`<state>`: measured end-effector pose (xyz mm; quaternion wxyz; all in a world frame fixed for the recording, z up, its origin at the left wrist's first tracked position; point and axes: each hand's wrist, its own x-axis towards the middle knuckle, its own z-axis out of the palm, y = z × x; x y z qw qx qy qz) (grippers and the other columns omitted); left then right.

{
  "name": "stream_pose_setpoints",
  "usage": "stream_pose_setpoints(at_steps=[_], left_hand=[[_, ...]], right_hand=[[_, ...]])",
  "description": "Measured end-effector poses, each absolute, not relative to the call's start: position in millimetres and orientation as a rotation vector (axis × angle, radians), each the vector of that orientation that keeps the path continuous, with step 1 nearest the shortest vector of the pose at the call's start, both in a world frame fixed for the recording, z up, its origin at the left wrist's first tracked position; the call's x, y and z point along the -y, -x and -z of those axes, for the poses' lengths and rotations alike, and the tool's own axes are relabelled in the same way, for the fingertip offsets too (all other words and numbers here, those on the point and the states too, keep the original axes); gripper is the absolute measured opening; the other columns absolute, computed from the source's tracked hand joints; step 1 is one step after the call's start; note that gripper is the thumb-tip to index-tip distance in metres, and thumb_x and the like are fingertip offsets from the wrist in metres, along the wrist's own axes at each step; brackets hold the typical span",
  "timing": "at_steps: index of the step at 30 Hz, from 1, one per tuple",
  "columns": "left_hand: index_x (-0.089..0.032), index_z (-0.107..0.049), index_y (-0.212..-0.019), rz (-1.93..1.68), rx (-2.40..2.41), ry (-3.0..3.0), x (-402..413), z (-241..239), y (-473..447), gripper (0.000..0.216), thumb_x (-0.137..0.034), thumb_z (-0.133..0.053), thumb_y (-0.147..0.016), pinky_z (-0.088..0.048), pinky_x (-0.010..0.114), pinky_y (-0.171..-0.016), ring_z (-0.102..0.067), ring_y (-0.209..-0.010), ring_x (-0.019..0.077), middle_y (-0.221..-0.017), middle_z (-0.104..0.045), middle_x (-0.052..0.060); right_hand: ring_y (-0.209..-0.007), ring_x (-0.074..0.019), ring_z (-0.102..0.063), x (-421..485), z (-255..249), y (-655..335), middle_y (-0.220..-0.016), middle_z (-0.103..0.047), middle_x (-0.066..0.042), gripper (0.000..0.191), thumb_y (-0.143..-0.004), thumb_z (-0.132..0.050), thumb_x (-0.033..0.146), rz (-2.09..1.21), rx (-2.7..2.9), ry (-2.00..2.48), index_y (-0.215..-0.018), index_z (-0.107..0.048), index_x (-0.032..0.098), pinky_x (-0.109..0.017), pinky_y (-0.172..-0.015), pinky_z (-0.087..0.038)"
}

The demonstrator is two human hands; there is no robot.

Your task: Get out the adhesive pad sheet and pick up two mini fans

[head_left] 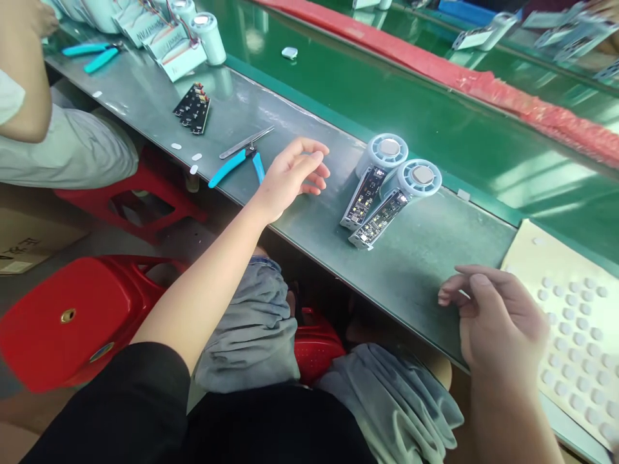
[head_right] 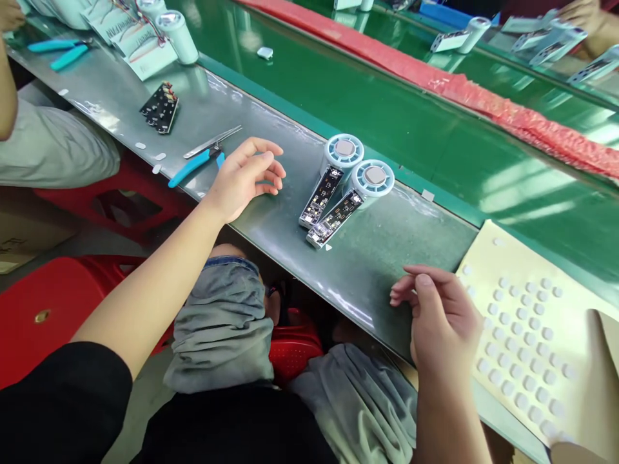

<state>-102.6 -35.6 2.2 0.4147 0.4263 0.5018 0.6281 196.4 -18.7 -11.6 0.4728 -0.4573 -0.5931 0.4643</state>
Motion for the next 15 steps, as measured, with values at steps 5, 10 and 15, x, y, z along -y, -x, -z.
stream_pose_setpoints(at_steps=[5,10,15], left_hand=[[-0.018,-0.049,-0.096,-1.569,-1.337,-1.089,34,0,104,0.016,-0.030,-0.048,-0.085,-0.048,0.021,-0.057,-0.056,-0.062,0.0088,-0.074,-0.056,0.000],[-0.018,-0.051,-0.096,-1.506,-1.515,-1.205,36,2,102,0.018,-0.032,-0.045,-0.086,-0.047,0.021,-0.056,-0.055,-0.063,0.0094,-0.074,-0.055,-0.001],[-0.015,-0.058,-0.093,-1.359,-1.803,-1.372,45,-3,92,0.021,-0.033,-0.054,-0.084,-0.048,0.031,-0.072,-0.055,-0.080,0.0148,-0.090,-0.059,0.004]], right_hand=[[-0.054,-0.0126,-0.051,20,16,-197,-0.064,-0.054,-0.001,0.016,-0.084,-0.053,0.030,-1.079,1.559,1.174,-0.087,-0.059,0.016,-0.025,-0.051,-0.043],[-0.054,-0.0133,-0.052,17,18,-190,-0.064,-0.056,-0.001,0.024,-0.087,-0.046,0.037,-1.004,1.712,1.249,-0.090,-0.057,0.017,-0.023,-0.048,-0.042],[-0.064,-0.0188,-0.056,15,13,-177,-0.072,-0.061,-0.002,0.022,-0.086,-0.043,0.034,-0.821,1.955,1.330,-0.089,-0.060,0.021,-0.030,-0.061,-0.040]])
